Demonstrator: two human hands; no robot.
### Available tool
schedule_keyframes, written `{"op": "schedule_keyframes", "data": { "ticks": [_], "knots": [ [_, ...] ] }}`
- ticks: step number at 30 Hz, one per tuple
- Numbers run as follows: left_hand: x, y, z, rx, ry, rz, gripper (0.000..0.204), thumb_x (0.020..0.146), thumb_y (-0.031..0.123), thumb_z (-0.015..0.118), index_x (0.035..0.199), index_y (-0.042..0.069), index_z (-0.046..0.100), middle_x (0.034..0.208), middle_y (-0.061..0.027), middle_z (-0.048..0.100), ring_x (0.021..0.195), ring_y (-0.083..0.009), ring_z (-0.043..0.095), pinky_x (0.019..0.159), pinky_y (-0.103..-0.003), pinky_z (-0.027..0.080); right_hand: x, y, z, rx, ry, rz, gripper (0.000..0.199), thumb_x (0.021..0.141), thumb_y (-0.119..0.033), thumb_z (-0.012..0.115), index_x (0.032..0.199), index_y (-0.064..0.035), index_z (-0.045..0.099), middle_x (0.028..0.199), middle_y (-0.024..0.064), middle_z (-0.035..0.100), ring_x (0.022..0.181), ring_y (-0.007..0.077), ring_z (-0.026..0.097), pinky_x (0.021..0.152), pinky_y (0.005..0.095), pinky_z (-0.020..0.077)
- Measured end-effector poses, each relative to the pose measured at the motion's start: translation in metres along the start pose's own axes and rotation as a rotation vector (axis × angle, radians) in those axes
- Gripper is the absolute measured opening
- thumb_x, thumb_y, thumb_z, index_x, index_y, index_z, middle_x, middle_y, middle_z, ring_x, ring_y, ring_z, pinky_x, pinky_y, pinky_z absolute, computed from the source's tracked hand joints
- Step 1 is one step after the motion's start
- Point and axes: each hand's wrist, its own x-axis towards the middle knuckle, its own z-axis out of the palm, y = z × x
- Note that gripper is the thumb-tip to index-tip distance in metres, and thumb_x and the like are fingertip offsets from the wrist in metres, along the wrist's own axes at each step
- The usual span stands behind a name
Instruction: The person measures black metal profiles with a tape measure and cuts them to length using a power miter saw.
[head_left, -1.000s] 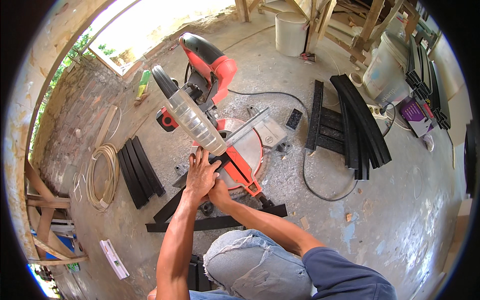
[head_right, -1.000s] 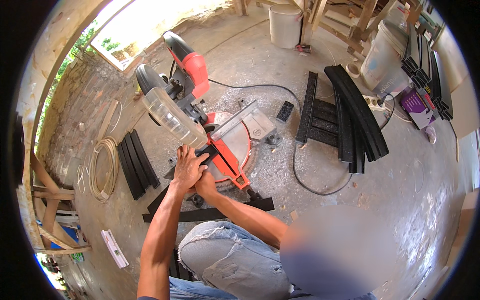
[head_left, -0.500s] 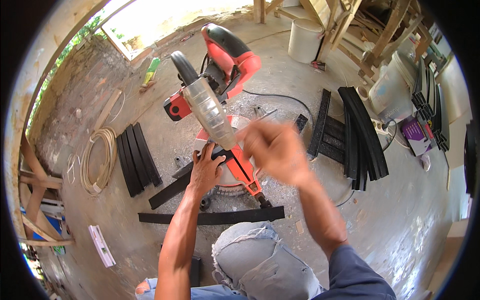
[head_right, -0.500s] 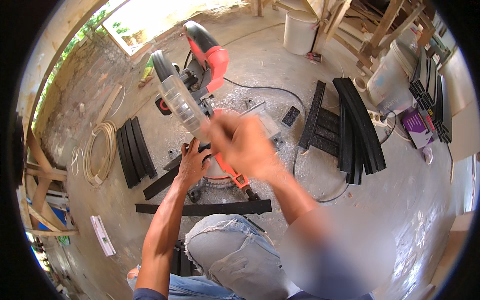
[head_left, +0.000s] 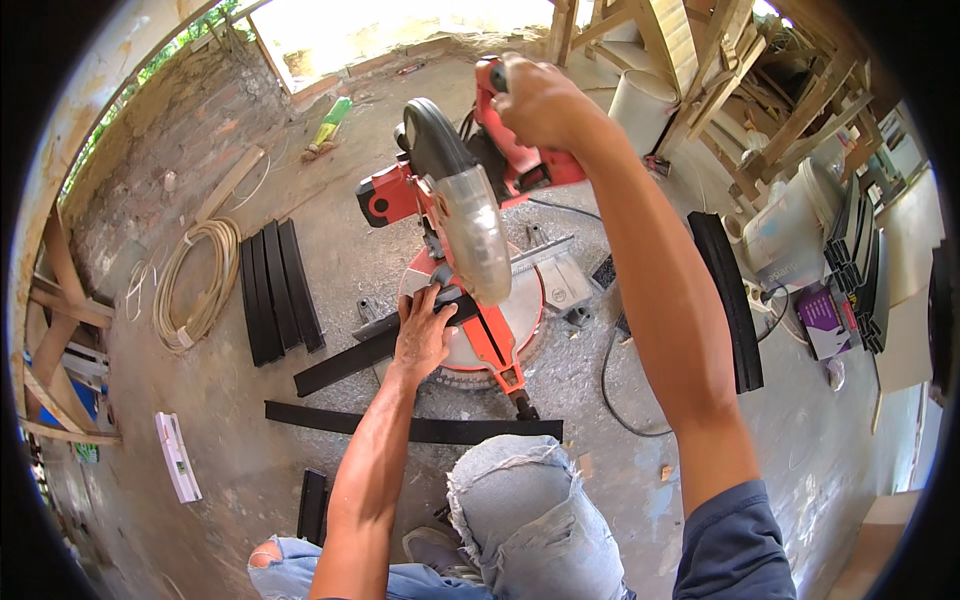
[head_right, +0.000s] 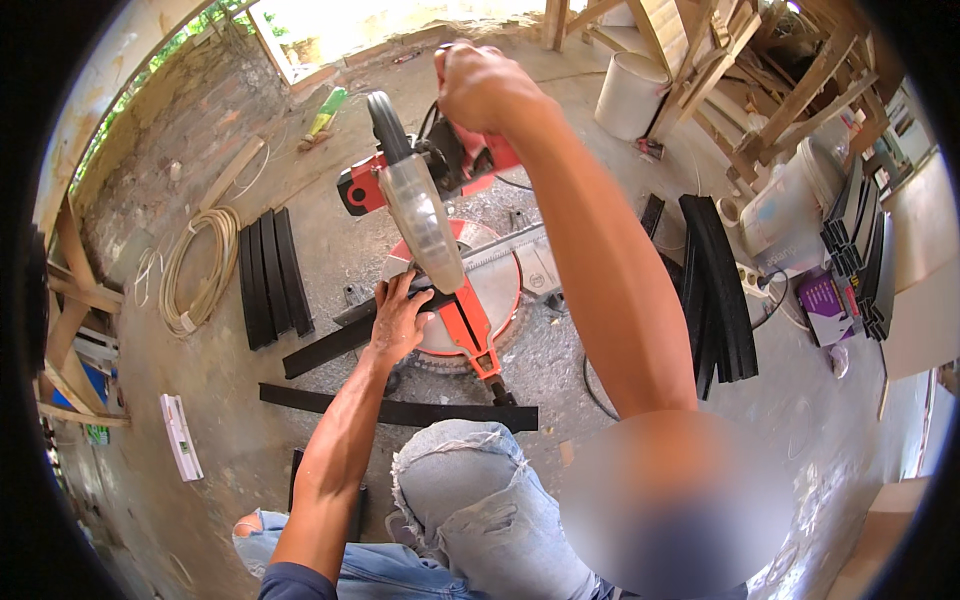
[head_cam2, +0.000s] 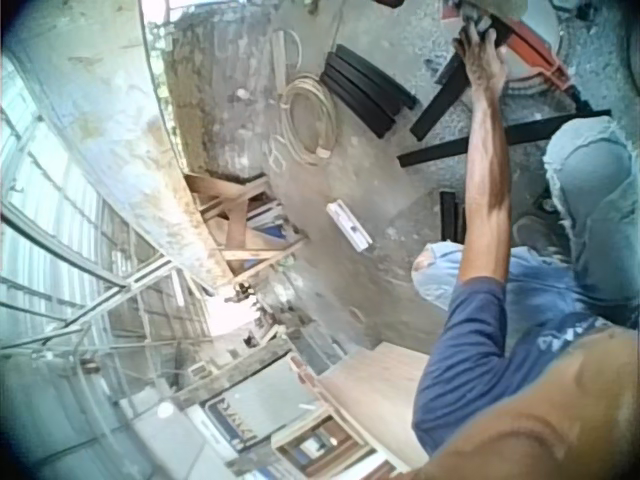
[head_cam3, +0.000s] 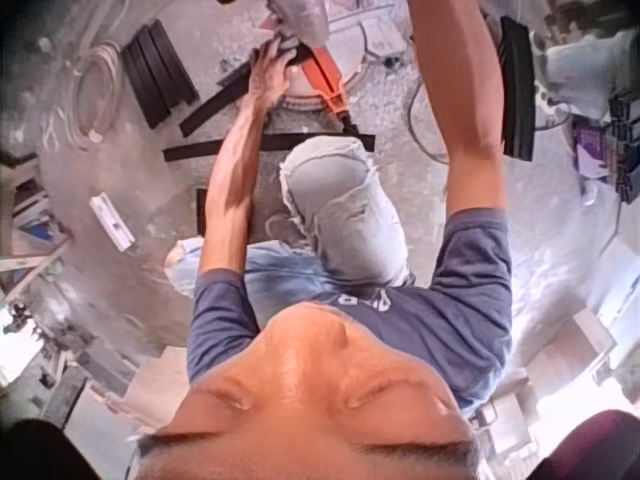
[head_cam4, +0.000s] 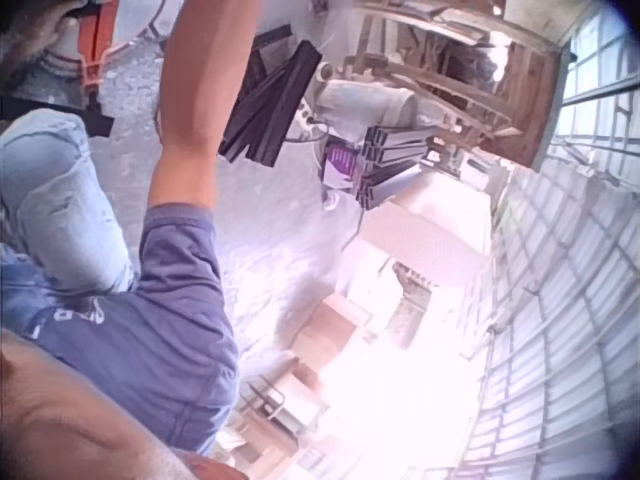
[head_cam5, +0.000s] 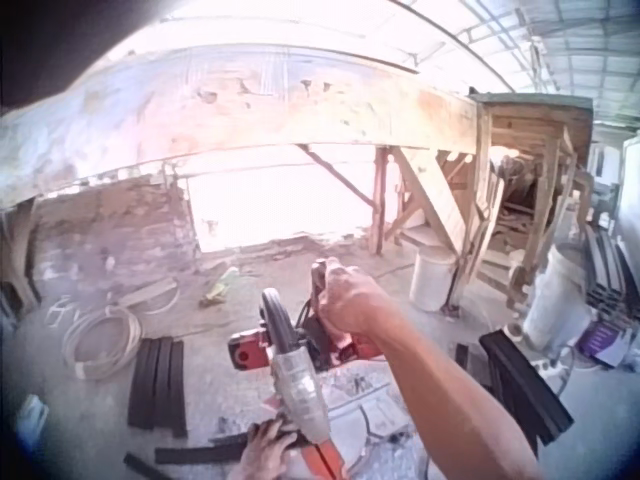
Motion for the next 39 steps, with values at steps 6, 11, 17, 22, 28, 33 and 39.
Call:
{"op": "schedule_keyframes", "data": {
  "ticks": [6,11,17,22,28,33,39],
  "knots": [
    [-0.002,-0.001,-0.004,-0.022,0.008,-0.004,0.041,0.079,0.014,0.079,0.119,0.008,0.071,0.144,-0.0177,0.046,0.136,-0.0344,0.042,0.113,-0.053,0.026,-0.084,0.014,0.045,0.087,0.407,-0.105,0.064,0.091,-0.008,0.058,0.148,0.0084,0.036,0.119,0.0375,0.063,0.113,0.0513,0.062,0.097,0.0511,0.0499],
    [-0.001,0.0,-0.003,-0.045,0.037,0.011,0.041,0.079,0.019,0.078,0.119,0.01,0.072,0.147,-0.0182,0.047,0.139,-0.0332,0.04,0.115,-0.049,0.026,-0.142,0.036,0.087,0.126,0.509,-0.127,0.071,0.094,-0.011,0.059,0.155,0.0061,0.028,0.141,0.0373,0.05,0.13,0.0525,0.051,0.11,0.0501,0.0421],
    [0.002,0.005,-0.013,-0.05,-0.04,-0.029,0.043,0.08,0.018,0.076,0.123,0.01,0.074,0.15,-0.0173,0.046,0.142,-0.0313,0.039,0.119,-0.046,0.025,-0.181,0.045,0.118,0.174,0.518,-0.071,0.069,0.098,-0.011,0.056,0.157,0.0054,0.024,0.151,0.0336,0.043,0.135,0.0495,0.05,0.112,0.048,0.0401],
    [0.001,0.002,-0.011,-0.048,-0.04,-0.018,0.042,0.08,0.018,0.077,0.121,0.009,0.074,0.151,-0.0167,0.044,0.142,-0.0302,0.037,0.119,-0.045,0.026,-0.188,0.052,0.131,0.224,0.558,-0.086,0.069,0.098,-0.009,0.055,0.159,0.0039,0.024,0.15,0.0325,0.045,0.121,0.0421,0.06,0.102,0.0443,0.0463],
    [0.001,0.0,-0.006,-0.038,-0.017,-0.012,0.039,0.079,0.018,0.078,0.117,0.009,0.076,0.149,-0.0156,0.045,0.141,-0.0292,0.038,0.118,-0.044,0.028,-0.186,0.041,0.126,0.306,0.557,-0.068,0.07,0.099,-0.011,0.058,0.16,0.0006,0.024,0.1,0.0174,0.063,0.071,0.0195,0.058,0.07,0.0352,0.0514],
    [0.003,0.002,-0.008,-0.045,-0.021,-0.021,0.041,0.077,0.017,0.08,0.117,0.01,0.077,0.148,-0.0147,0.046,0.14,-0.0291,0.039,0.117,-0.043,0.028,-0.18,0.042,0.124,0.272,0.596,-0.108,0.07,0.099,-0.01,0.057,0.16,-0.0004,0.024,0.084,0.0105,0.058,0.065,0.0158,0.054,0.064,0.0324,0.0485],
    [0.001,0.003,-0.015,-0.073,-0.025,-0.022,0.043,0.075,0.017,0.08,0.118,0.01,0.077,0.147,-0.0144,0.047,0.139,-0.0297,0.04,0.118,-0.042,0.029,-0.185,0.047,0.132,0.291,0.589,-0.083,0.07,0.098,-0.008,0.056,0.16,-0.0002,0.024,0.089,0.0125,0.059,0.068,0.0167,0.055,0.066,0.0331,0.0489]
  ]
}}
